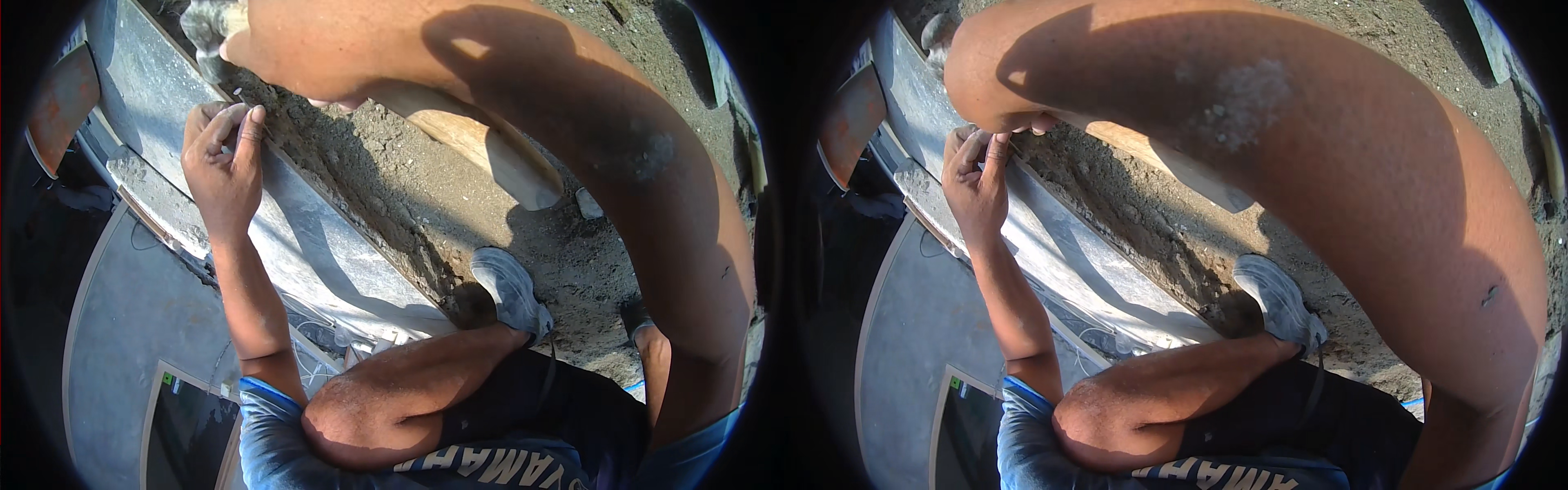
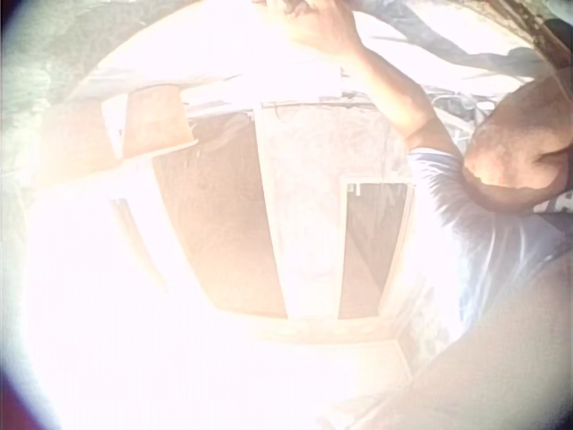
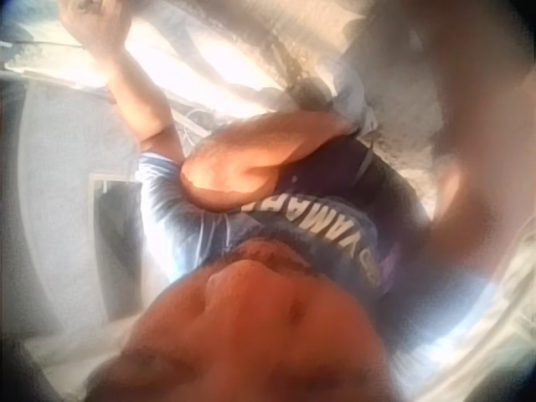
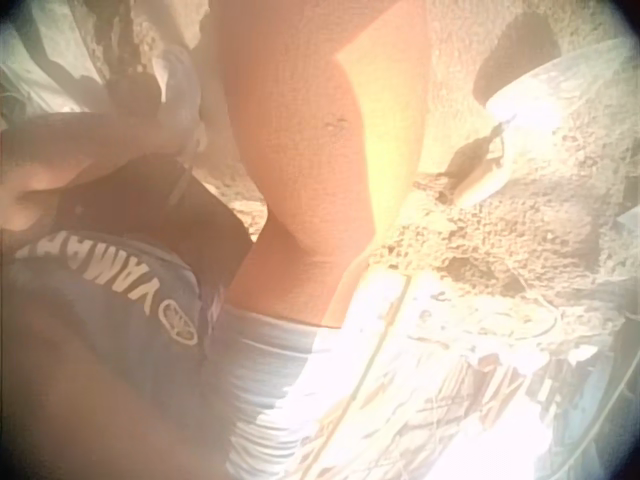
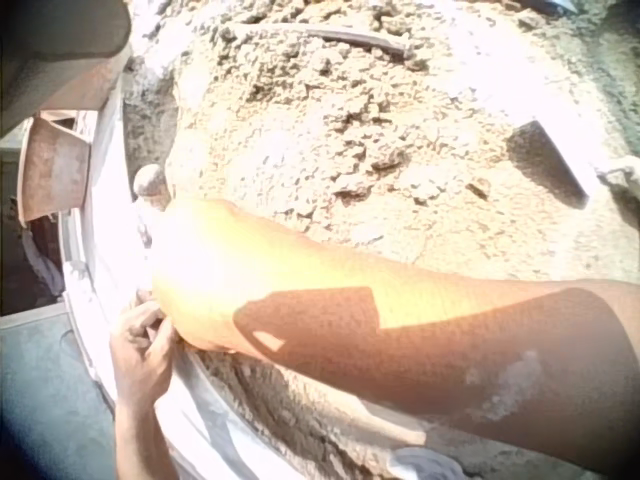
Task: The person places a large tile onto a prepared bed of sand and mortar, then uses a hammer and chisel to break and remove small pieces of tile along the edge. The person also uses a trowel to smooth the mortar and a hammer to tap the tile into place.
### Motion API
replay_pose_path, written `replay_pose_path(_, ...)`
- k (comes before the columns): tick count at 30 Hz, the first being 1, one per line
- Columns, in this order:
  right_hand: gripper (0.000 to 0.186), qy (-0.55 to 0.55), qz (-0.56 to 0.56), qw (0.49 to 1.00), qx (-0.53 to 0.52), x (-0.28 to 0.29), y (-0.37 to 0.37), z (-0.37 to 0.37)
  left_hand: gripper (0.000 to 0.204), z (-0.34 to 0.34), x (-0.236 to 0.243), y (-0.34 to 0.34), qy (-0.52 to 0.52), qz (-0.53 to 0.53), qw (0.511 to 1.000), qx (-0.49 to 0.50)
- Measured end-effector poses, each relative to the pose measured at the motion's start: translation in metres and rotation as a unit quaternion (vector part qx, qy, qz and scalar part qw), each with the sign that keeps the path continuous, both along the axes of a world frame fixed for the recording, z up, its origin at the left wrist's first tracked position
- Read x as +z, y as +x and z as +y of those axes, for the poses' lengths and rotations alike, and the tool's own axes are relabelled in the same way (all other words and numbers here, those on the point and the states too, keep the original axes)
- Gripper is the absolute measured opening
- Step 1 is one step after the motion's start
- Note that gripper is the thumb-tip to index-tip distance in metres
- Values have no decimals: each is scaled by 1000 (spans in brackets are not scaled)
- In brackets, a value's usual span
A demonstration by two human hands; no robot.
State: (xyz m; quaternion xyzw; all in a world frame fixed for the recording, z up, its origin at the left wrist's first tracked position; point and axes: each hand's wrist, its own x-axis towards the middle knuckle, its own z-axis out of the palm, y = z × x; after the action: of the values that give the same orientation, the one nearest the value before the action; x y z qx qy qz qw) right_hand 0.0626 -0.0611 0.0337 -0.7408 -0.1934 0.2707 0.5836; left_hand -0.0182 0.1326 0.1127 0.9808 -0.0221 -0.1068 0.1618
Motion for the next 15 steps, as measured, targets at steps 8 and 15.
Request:
replay_pose_path(8,34,2,7,1000,-5,3,-4,-4,18,-3,0,0,-1,-10,1000,-6)
replay_pose_path(15,34,32,50,997,-42,5,-20,-30,16,-6,10,-5,7,6,1000,-21)
